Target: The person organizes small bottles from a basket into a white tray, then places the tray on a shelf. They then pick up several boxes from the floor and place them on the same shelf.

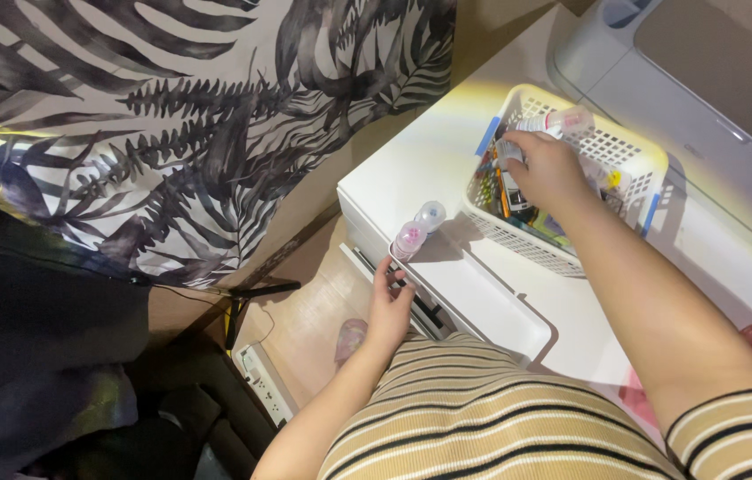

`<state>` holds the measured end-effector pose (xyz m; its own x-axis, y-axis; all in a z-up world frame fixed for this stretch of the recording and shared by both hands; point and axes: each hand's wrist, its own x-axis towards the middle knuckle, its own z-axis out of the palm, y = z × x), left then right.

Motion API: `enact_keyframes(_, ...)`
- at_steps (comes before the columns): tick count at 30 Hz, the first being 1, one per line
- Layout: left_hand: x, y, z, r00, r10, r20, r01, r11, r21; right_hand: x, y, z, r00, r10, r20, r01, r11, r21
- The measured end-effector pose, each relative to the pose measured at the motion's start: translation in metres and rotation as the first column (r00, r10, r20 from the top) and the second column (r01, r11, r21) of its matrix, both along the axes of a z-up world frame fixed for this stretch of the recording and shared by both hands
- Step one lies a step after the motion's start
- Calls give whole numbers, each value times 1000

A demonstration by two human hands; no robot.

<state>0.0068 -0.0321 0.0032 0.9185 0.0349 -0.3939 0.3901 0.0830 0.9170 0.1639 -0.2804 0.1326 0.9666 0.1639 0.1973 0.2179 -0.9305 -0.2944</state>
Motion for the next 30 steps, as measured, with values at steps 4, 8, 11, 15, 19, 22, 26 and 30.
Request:
enact_keyframes(4, -5, -3, -4, 1000, 6, -23, -5, 1000, 12, 23, 1, -25, 989, -44, -144, 34, 997, -70)
enact_keyframes(8, -11, -3, -14, 999, -19, -41, 21, 999, 29, 23, 12, -20, 867, -222, -447, 177, 974, -141)
enact_keyframes(11, -18, 3, -2, 998, -21, -57, 23, 999, 41, 14, 19, -12, 873, -189, -450, 155, 982, -112)
enact_keyframes(15, -22, 9, 8, 998, -20, -61, 24, 998, 64, -9, 34, 21, 884, -142, -446, 77, 984, -160)
enact_keyframes(19, -21, 9, 8, 997, -44, -62, 48, 996, 69, -32, 34, 45, 907, -160, -389, 85, 976, -203)
enact_keyframes(22, -20, 9, 15, 996, -75, -50, 77, 996, 46, -55, 33, 69, 940, -220, -259, 179, 968, -173)
enact_keyframes(26, -15, 7, 18, 990, -109, -87, 115, 991, 66, -98, 34, 101, 978, -202, 59, 190, 967, 172)
enact_keyframes(30, -14, 10, 34, 978, -170, -123, 181, 980, 82, -125, 59, 94, 962, -231, -143, 267, 907, 326)
